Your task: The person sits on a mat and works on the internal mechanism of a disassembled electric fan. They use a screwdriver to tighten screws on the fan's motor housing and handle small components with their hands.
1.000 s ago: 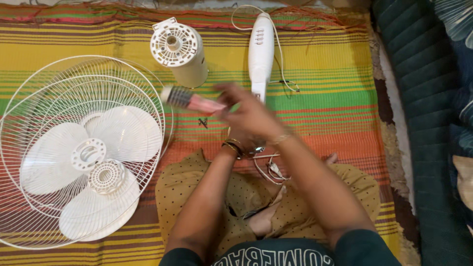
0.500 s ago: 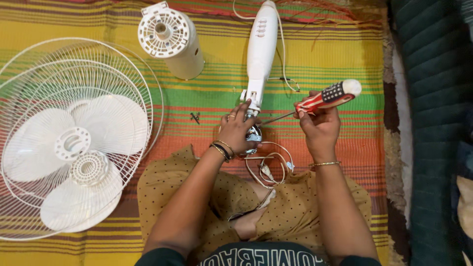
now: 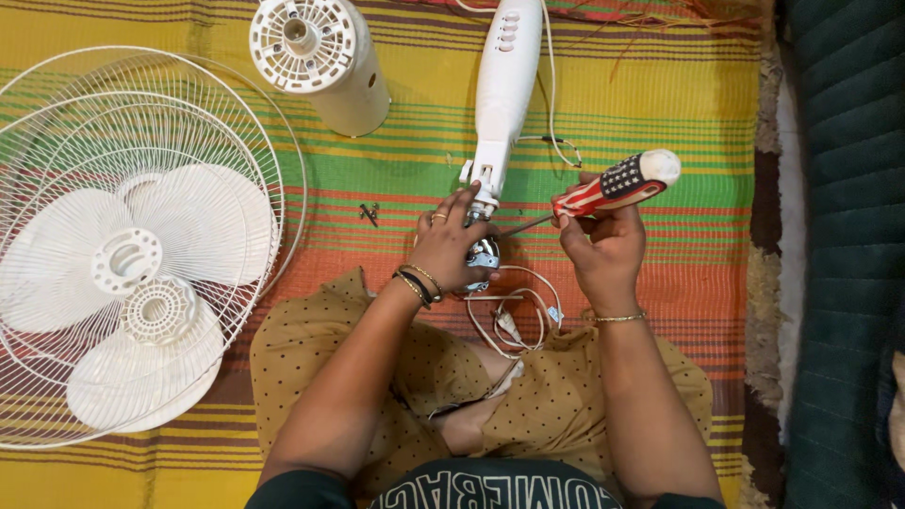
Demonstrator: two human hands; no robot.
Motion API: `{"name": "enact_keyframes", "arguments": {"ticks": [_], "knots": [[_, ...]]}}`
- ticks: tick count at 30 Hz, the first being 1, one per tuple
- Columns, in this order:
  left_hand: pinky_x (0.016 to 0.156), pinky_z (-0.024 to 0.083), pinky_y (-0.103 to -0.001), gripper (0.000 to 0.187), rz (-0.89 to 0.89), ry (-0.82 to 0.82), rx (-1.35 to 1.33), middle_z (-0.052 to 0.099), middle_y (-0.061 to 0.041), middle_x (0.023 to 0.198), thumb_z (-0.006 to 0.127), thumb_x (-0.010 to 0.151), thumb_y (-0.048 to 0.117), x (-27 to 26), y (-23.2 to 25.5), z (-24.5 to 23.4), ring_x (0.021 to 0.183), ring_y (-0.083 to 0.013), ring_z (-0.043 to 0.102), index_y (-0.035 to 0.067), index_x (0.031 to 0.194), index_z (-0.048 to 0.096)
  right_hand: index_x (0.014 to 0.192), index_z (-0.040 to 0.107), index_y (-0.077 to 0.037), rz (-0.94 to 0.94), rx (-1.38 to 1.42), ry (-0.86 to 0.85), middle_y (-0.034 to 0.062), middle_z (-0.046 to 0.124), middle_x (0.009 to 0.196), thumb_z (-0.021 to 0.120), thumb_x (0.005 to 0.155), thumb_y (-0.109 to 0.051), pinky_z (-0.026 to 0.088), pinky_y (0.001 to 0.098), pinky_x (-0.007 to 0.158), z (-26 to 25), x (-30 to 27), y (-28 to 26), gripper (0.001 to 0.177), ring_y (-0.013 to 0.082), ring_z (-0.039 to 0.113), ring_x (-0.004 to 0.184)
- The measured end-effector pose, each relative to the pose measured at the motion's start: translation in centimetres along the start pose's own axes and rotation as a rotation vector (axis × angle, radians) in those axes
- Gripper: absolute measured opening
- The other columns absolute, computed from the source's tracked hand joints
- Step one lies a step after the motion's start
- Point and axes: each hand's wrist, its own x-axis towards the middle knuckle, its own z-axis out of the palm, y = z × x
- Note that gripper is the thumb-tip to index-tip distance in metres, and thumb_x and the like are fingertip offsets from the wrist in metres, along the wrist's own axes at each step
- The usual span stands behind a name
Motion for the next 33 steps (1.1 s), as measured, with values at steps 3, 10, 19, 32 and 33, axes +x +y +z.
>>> {"name": "enact_keyframes", "arguments": {"ticks": [3, 10, 19, 32, 33], "knots": [[0.114, 0.022, -0.063, 0.070, -0.010, -0.020, 0.009, 0.018, -0.012, 0.166, 0.092, 0.059, 0.051, 0.1, 0.1, 0.0, 0.153, -0.0357, 0.020, 0.033, 0.122, 0.067, 0.139, 0.049, 0.003, 0.005, 0.009, 0.001, 0.0082, 0.064, 0.121, 0.066, 0.095, 0.008, 0.060, 0.0358, 0.098, 0.1, 0.1, -0.1, 0.047, 0.0202, 0.069, 0.115], [0.114, 0.022, -0.062, 0.070, -0.006, -0.021, 0.016, 0.018, -0.012, 0.167, 0.092, 0.059, 0.050, 0.1, 0.1, 0.0, 0.153, -0.0356, 0.019, 0.032, 0.122, 0.067, 0.139, 0.050, 0.004, -0.028, -0.119, -0.058, 0.0092, 0.064, 0.121, 0.067, 0.093, 0.009, 0.060, 0.0375, 0.103, 0.0, -0.2, -0.9, 0.049, 0.0226, 0.069, 0.118], [0.113, 0.023, -0.064, 0.069, 0.007, -0.005, 0.018, 0.019, -0.013, 0.166, 0.093, 0.058, 0.049, 0.0, -0.1, 0.1, 0.153, -0.0363, 0.020, 0.033, 0.121, 0.068, 0.138, 0.051, 0.004, -0.027, -0.127, -0.058, 0.0089, 0.065, 0.121, 0.068, 0.093, 0.010, 0.060, 0.0371, 0.101, 0.3, -0.4, -1.0, 0.049, 0.0228, 0.070, 0.118], [0.115, 0.021, -0.063, 0.068, -0.009, -0.035, 0.019, 0.018, -0.012, 0.167, 0.092, 0.060, 0.051, 0.0, 0.2, -0.2, 0.154, -0.0358, 0.019, 0.034, 0.121, 0.068, 0.137, 0.051, 0.005, -0.056, -0.163, -0.038, 0.0093, 0.065, 0.119, 0.068, 0.093, 0.010, 0.061, 0.0358, 0.101, 0.5, -0.4, -0.8, 0.048, 0.0219, 0.070, 0.116], [0.115, 0.021, -0.063, 0.068, -0.015, -0.043, 0.018, 0.018, -0.012, 0.167, 0.092, 0.060, 0.051, 0.1, 0.2, -0.2, 0.154, -0.0358, 0.018, 0.034, 0.121, 0.068, 0.137, 0.050, 0.005, -0.053, -0.166, -0.031, 0.0095, 0.065, 0.119, 0.068, 0.094, 0.010, 0.060, 0.0358, 0.101, 0.5, -0.3, -0.8, 0.047, 0.0219, 0.070, 0.116]]}}
